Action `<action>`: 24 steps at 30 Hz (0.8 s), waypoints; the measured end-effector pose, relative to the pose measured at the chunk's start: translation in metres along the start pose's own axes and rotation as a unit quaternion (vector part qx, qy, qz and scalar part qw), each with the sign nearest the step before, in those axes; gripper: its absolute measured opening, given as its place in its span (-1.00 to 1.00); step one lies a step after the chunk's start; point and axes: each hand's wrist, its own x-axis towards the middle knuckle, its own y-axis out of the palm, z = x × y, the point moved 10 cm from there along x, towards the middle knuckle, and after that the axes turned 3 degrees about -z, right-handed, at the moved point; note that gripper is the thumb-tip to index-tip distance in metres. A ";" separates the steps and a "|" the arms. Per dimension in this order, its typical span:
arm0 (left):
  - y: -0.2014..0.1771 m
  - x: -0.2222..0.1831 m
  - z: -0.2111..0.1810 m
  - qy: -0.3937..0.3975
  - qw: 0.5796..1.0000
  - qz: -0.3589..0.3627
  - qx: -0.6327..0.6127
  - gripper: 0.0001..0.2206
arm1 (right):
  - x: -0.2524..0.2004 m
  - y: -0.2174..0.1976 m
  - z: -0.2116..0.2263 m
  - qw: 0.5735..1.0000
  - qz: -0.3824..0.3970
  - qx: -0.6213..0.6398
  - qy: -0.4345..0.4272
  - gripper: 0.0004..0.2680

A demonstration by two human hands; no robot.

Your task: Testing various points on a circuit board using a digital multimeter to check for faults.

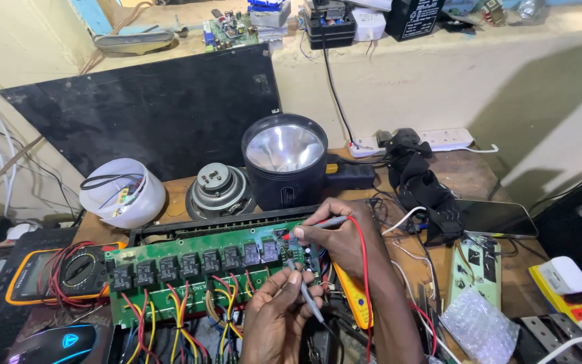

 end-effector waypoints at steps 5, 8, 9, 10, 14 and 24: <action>0.004 0.001 -0.004 0.016 1.000 0.000 0.004 -0.69 | 0.003 -0.001 -0.005 1.000 0.004 -0.012 0.001 -0.86; 0.006 -0.004 -0.006 0.012 1.000 -0.015 -0.001 -0.70 | 0.002 0.000 -0.002 1.000 0.015 0.010 -0.009 -0.88; 0.007 -0.004 -0.007 0.016 1.000 -0.015 -0.006 -0.71 | 0.002 0.000 -0.002 1.000 0.011 -0.004 -0.003 -0.89; 0.007 -0.005 -0.008 0.019 1.000 -0.015 -0.010 -0.71 | 0.000 0.000 -0.001 1.000 0.006 -0.017 0.003 -0.89; 0.006 -0.007 -0.010 0.025 0.999 -0.039 0.005 -0.69 | -0.001 0.002 0.001 1.000 0.015 -0.013 -0.003 -0.86; 0.004 -0.002 -0.007 0.043 0.998 -0.052 -0.017 -0.76 | -0.005 0.007 0.014 0.992 0.045 -0.110 -0.040 -0.89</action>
